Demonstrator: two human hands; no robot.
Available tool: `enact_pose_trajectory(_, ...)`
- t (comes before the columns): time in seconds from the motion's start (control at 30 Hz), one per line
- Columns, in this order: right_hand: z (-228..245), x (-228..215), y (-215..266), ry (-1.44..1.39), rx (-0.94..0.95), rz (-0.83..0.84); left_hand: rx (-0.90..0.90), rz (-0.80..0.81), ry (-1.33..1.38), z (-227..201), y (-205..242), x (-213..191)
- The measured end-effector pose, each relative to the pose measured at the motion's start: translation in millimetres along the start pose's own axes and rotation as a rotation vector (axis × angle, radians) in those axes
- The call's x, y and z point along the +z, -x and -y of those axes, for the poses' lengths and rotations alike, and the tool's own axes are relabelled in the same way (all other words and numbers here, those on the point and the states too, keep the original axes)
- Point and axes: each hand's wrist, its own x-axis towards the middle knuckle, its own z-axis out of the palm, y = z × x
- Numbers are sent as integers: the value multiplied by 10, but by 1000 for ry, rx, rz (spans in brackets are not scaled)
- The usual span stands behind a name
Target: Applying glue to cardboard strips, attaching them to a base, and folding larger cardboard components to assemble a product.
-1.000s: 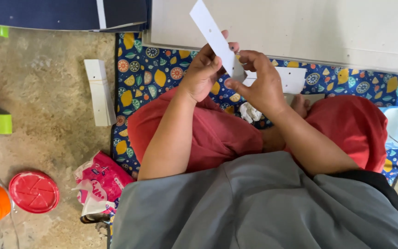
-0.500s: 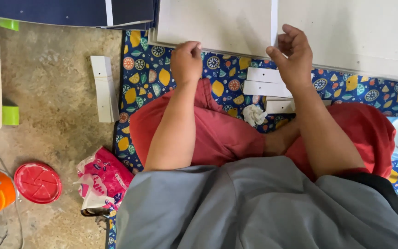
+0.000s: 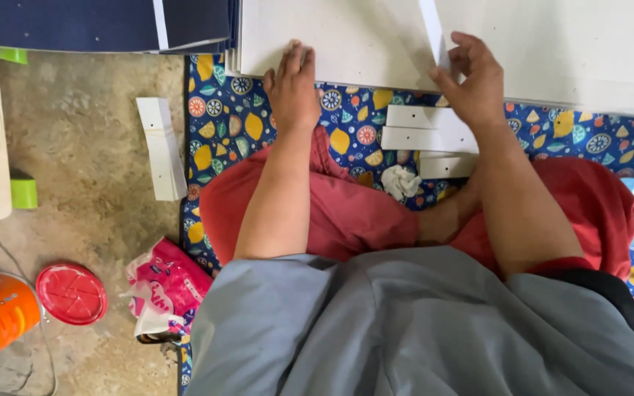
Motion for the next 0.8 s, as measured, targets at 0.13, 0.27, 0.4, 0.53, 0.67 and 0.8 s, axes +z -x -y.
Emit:
enact_pose_trajectory(0.13, -83, -139, 46, 101, 22, -23, 83, -164, 36, 48, 46, 16)
enact_pose_trajectory(0.27, -17, -181, 65, 115, 76, -13, 85, -204, 153, 109, 43, -45)
enact_pose_trajectory(0.4, -19, -159, 67, 102, 77, -10, 104, -226, 155, 189, -3, 9)
enact_pose_trajectory(0.53, 32, -164, 51, 64, 127, -8, 130, -220, 230, 241, -28, 38)
enact_pose_trajectory(0.67, 17, -158, 64, 29, 126, -8, 107, -178, 216, 204, -27, -45)
enact_pose_trajectory(0.8, 0, -135, 63, 30, 74, -21, 84, -273, 196, 94, -18, -150)
